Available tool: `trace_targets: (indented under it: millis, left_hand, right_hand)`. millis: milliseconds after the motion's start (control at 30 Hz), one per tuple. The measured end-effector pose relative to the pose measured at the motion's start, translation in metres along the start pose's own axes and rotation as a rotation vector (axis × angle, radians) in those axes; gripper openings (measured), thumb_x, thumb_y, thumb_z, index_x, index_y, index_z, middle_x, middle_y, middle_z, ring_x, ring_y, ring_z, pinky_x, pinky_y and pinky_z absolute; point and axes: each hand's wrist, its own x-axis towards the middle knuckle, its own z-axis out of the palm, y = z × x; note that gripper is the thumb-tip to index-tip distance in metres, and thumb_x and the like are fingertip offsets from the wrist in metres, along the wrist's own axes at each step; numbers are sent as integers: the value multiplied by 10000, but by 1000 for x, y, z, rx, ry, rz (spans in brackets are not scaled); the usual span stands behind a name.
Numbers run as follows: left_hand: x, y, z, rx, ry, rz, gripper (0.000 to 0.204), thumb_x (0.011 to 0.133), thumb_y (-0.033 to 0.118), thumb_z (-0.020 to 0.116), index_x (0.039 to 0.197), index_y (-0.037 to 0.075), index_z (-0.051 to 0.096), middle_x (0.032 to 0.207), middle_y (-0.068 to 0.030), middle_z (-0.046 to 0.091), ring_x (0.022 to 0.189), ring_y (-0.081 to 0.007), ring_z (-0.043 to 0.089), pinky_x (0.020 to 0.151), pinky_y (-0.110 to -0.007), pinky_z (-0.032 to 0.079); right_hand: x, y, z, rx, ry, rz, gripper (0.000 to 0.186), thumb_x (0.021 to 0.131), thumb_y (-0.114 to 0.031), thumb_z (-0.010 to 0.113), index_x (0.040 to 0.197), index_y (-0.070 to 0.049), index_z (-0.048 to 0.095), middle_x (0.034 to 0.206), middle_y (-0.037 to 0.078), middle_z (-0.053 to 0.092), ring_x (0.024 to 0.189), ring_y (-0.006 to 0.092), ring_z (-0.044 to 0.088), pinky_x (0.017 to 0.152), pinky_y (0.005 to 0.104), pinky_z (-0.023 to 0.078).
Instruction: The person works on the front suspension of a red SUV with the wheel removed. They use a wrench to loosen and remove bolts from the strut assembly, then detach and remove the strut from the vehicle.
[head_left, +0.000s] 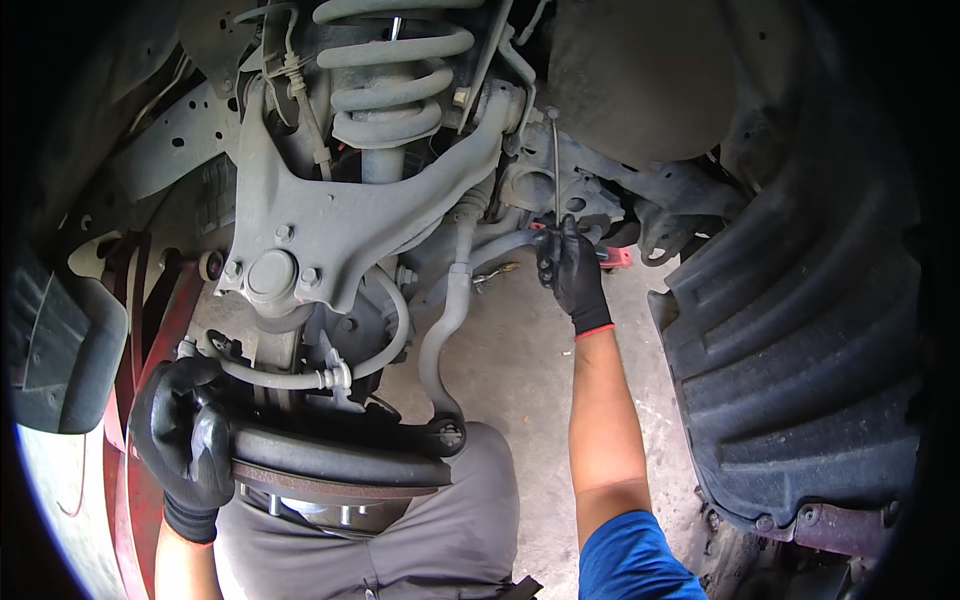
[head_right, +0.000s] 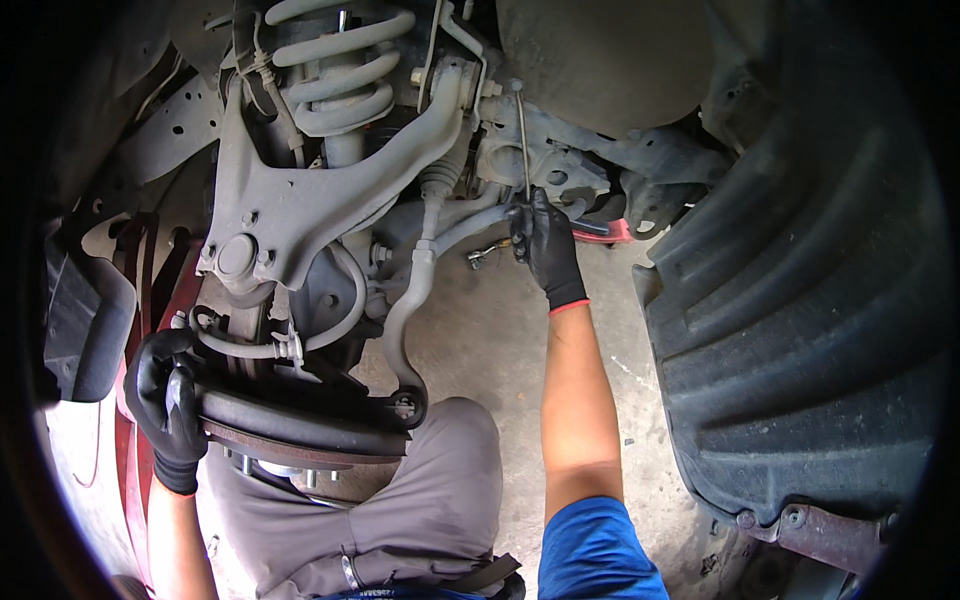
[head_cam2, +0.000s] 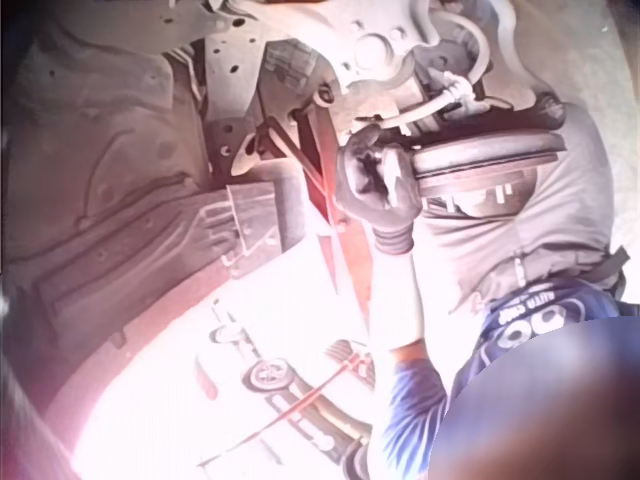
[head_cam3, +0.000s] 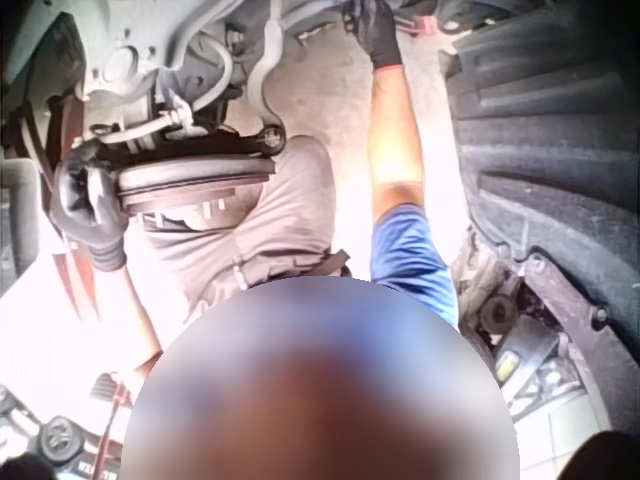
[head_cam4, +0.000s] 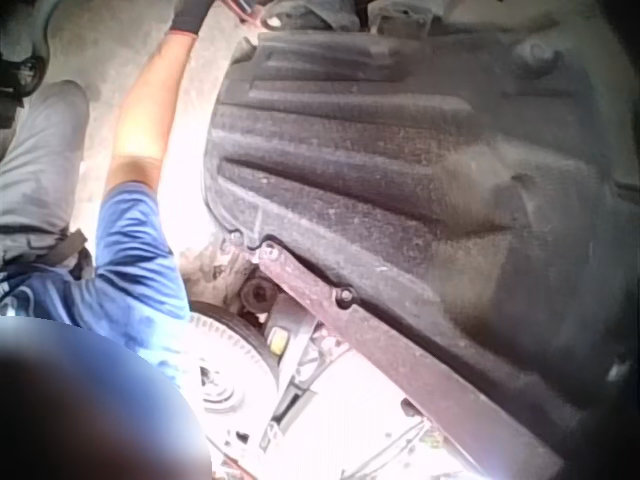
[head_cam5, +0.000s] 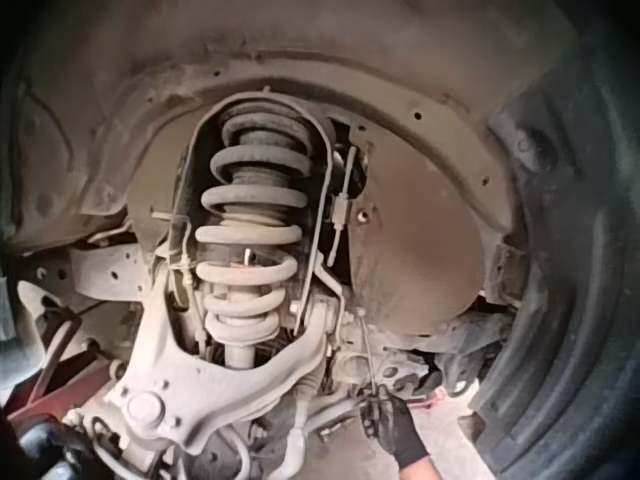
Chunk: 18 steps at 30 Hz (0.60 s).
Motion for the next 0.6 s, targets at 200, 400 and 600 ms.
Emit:
trace_targets:
  millis: [200, 400, 600]
  left_hand:
    - [7, 3, 3, -57, 23, 73, 277, 934, 192, 586, 1042, -56, 641, 879, -132, 638, 739, -213, 597, 718, -326, 481]
    - [10, 5, 5, -67, 61, 98, 221, 870, 143, 659, 1016, -24, 662, 789, -119, 628, 666, -214, 581, 644, -328, 464]
    - [8, 6, 5, -97, 76, 61, 214, 874, 127, 692, 1012, -34, 676, 807, -132, 624, 666, -211, 569, 646, -326, 458]
  right_hand:
    - [-1, 6, 15, -328, 216, -422, 380, 1127, -390, 509, 997, -66, 659, 674, -13, 568, 529, 80, 511, 478, 249, 425]
    - [-16, -12, 18, 329, -89, 203, 544, 1086, -601, 444, 1029, -116, 685, 677, 4, 604, 480, 137, 496, 457, 291, 427]
    - [-21, 5, 41, 8, 117, -163, 321, 1066, -407, 606, 993, -100, 670, 704, -10, 582, 563, 119, 517, 529, 296, 432]
